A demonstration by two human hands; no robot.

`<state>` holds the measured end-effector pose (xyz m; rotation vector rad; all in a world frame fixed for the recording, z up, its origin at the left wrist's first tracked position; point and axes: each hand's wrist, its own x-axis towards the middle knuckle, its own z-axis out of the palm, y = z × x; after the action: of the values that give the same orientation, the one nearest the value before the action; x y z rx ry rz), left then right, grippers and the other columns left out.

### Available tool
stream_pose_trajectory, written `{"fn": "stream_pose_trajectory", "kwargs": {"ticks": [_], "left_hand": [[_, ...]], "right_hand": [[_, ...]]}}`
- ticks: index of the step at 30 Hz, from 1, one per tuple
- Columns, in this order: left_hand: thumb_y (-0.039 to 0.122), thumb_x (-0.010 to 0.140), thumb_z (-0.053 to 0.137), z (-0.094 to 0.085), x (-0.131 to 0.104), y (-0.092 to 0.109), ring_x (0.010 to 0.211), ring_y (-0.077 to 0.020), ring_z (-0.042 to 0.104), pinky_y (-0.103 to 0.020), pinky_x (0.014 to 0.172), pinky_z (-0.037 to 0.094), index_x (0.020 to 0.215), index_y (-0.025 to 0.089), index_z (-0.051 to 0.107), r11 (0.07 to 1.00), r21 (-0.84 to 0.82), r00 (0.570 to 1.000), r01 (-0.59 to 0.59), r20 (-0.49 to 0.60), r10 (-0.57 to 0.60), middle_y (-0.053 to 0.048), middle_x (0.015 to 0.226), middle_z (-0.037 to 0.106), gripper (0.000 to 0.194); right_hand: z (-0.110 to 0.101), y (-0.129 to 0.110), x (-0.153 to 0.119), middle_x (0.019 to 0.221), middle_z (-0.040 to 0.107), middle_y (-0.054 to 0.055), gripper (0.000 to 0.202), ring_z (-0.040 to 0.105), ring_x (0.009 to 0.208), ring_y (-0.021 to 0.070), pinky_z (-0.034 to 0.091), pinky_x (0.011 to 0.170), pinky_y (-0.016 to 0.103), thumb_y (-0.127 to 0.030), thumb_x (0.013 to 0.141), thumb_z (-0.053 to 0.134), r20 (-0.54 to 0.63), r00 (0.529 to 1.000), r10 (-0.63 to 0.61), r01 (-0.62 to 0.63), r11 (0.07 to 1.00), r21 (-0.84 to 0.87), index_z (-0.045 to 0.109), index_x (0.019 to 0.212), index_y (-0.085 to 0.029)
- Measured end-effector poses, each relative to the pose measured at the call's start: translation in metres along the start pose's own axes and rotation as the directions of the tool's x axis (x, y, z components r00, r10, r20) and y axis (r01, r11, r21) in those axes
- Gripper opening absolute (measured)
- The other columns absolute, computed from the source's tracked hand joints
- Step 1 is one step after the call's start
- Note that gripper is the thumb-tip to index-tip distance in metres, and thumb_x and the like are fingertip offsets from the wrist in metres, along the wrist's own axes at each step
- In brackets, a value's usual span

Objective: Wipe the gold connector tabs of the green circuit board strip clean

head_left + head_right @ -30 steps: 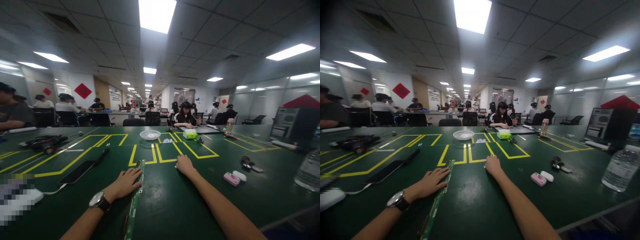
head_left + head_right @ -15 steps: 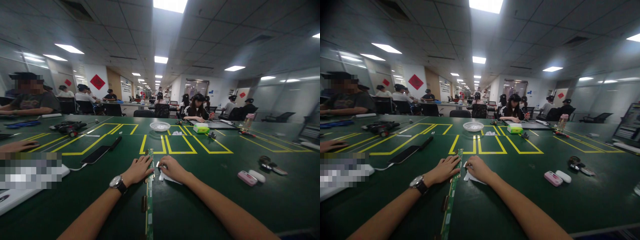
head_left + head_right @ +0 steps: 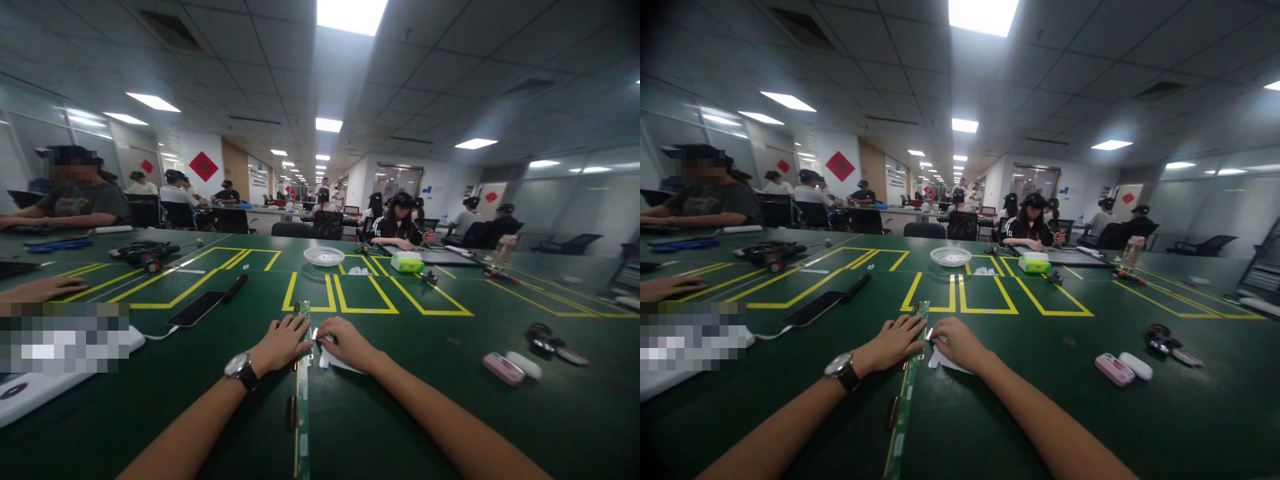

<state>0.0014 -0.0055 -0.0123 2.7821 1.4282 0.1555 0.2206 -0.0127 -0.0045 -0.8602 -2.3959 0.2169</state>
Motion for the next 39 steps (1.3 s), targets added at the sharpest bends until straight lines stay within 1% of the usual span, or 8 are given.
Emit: {"fn": "stream_pose_trajectory", "kwargs": {"ticks": [5,11,14,24,32,35,39], "left_hand": [[0.058,0.096,0.023,0.001,0.000,-0.001,0.134,-0.0344,0.023,-0.055,0.099,0.026,0.147,0.026,0.024,1.000,-0.024,1.000,-0.010,0.019,0.011,-0.007,0.153,0.023,0.060],[0.056,0.096,0.024,-0.002,0.001,-0.001,0.134,-0.0357,0.021,-0.057,0.099,0.025,0.148,0.026,0.022,0.999,-0.033,0.999,-0.004,0.043,0.005,-0.006,0.154,0.021,0.059],[0.056,0.096,0.023,-0.005,0.000,0.000,0.135,-0.0356,0.019,-0.058,0.100,0.023,0.148,0.028,0.019,0.998,-0.063,0.998,-0.007,0.064,0.011,-0.006,0.154,0.018,0.059],[0.056,0.096,0.025,-0.006,0.001,0.000,0.136,-0.0391,0.016,-0.064,0.100,0.017,0.149,0.030,0.014,0.993,-0.120,0.993,0.007,0.117,0.008,-0.004,0.156,0.011,0.061],[0.053,0.097,0.025,-0.015,-0.001,0.006,0.137,-0.0397,0.015,-0.063,0.101,0.019,0.149,0.029,0.012,0.993,-0.116,0.990,0.007,0.142,0.009,-0.002,0.156,0.010,0.059],[0.054,0.097,0.024,-0.016,-0.001,0.006,0.137,-0.0396,0.013,-0.062,0.102,0.018,0.149,0.029,0.012,0.993,-0.115,0.988,0.010,0.154,0.008,-0.002,0.156,0.009,0.060],[0.057,0.096,0.023,-0.013,0.000,0.003,0.137,-0.0391,0.013,-0.061,0.102,0.018,0.149,0.029,0.011,0.993,-0.119,0.989,0.003,0.149,0.014,-0.002,0.156,0.008,0.061]], "right_hand": [[-0.008,0.005,0.002,0.100,0.069,0.007,0.020,0.061,0.097,0.0163,0.044,0.089,0.029,-0.015,0.085,0.054,0.048,0.994,-0.097,0.095,0.995,0.042,0.070,0.098,-0.019],[-0.010,0.011,0.005,0.101,0.070,0.007,0.021,0.062,0.098,0.0158,0.043,0.092,0.030,-0.014,0.087,0.053,0.074,0.981,-0.181,0.175,0.982,0.075,0.070,0.098,-0.017],[-0.012,0.011,0.006,0.100,0.071,0.006,0.021,0.062,0.097,0.0149,0.043,0.092,0.029,-0.013,0.087,0.052,0.086,0.975,-0.203,0.195,0.977,0.089,0.070,0.099,-0.018],[-0.015,0.015,0.010,0.102,0.071,0.007,0.024,0.062,0.100,0.0156,0.045,0.093,0.030,-0.014,0.088,0.051,0.122,0.964,-0.234,0.221,0.968,0.116,0.070,0.103,-0.018],[-0.013,0.020,0.010,0.102,0.071,0.008,0.025,0.062,0.100,0.0153,0.046,0.092,0.029,-0.014,0.088,0.049,0.123,0.958,-0.258,0.242,0.961,0.130,0.069,0.102,-0.017],[-0.015,0.018,0.009,0.104,0.070,0.007,0.029,0.063,0.101,0.0145,0.045,0.093,0.028,-0.008,0.085,0.047,0.134,0.963,-0.236,0.218,0.966,0.136,0.069,0.103,-0.016],[-0.021,0.014,0.010,0.110,0.069,0.004,0.044,0.063,0.102,0.0136,0.043,0.096,0.026,0.001,0.075,0.043,0.184,0.963,-0.198,0.172,0.974,0.146,0.069,0.105,-0.018]]}}
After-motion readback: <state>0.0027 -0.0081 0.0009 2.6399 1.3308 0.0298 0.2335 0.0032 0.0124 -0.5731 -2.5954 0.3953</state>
